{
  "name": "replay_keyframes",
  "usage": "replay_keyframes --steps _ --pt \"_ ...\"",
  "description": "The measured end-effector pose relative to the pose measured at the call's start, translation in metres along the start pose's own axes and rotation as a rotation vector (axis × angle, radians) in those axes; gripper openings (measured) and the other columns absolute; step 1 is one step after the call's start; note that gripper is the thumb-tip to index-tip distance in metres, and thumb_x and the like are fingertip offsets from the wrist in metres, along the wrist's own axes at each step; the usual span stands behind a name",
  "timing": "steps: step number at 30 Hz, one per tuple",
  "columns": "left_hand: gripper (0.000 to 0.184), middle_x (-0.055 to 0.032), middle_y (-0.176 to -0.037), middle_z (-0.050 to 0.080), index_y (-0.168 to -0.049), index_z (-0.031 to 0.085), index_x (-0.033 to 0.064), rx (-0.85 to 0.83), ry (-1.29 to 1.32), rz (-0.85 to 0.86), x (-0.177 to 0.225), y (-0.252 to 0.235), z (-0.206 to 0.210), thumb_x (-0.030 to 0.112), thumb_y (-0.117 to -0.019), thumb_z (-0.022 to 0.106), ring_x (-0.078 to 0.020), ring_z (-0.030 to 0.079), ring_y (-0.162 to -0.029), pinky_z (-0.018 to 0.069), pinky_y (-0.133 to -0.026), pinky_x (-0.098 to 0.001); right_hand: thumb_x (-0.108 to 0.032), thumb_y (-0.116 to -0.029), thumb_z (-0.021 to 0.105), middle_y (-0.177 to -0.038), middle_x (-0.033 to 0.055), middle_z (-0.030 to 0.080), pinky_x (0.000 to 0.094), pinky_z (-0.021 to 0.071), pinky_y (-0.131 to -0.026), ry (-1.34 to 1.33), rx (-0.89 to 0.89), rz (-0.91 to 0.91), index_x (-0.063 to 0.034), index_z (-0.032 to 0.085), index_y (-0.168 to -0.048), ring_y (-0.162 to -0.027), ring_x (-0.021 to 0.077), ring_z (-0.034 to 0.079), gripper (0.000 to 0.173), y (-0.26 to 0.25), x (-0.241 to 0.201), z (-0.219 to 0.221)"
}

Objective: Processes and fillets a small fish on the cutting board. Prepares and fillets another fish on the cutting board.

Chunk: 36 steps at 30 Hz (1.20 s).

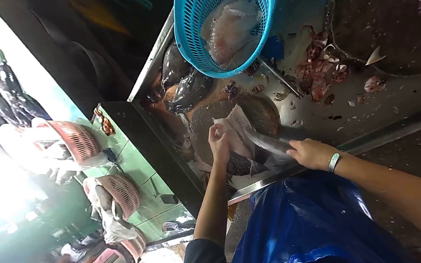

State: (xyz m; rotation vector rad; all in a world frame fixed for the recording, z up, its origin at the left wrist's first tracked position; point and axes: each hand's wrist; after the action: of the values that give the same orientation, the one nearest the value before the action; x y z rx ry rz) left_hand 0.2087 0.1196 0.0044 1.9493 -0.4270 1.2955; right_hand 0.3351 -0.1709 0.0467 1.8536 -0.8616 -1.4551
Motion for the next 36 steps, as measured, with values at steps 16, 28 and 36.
replay_keyframes --steps 16,28,36 --pt "0.041 -0.0092 -0.103 0.069 -0.120 0.054 0.0044 -0.050 0.094 0.031 -0.009 -0.002 -0.009 -0.002 -0.0816 0.065 -0.0181 0.070 -0.090 0.0608 -0.076 -0.0377 -0.039 -0.1113 0.041 -0.088 0.0179 0.067 0.0572 0.0561 -0.074 -0.012 0.080 0.051 -0.0062 0.058 -0.112 -0.086 0.0376 0.070 0.037 -0.057 -0.068 -0.011" --pt "0.039 -0.0080 -0.102 0.068 -0.116 0.053 0.0056 -0.044 0.204 0.089 -0.023 -0.002 -0.013 -0.006 -0.0793 0.062 -0.0182 0.069 -0.091 0.0604 -0.076 -0.0385 -0.037 -0.1111 0.043 -0.085 0.0182 0.066 0.0588 0.0564 -0.070 0.013 0.146 0.037 -0.0053 0.057 -0.115 -0.083 0.0388 0.070 0.035 -0.074 -0.089 -0.004" --pt "0.040 -0.0033 -0.100 0.065 -0.111 0.049 0.0129 -0.026 0.411 0.093 -0.037 -0.002 -0.020 -0.006 -0.0761 0.058 -0.0155 0.067 -0.090 0.0594 -0.077 -0.0372 -0.039 -0.1095 0.046 -0.070 0.0081 0.059 0.0500 0.0535 -0.061 0.146 0.020 0.124 -0.0122 0.057 -0.103 -0.070 0.0290 0.066 0.030 0.016 -0.036 0.012"
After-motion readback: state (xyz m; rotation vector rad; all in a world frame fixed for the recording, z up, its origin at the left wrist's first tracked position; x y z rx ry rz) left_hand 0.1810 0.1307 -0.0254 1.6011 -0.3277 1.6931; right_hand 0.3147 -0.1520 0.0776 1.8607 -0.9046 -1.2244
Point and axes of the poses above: each hand's wrist, its own y-axis away from the middle knuckle, its own z-axis out of the palm, x = y × z
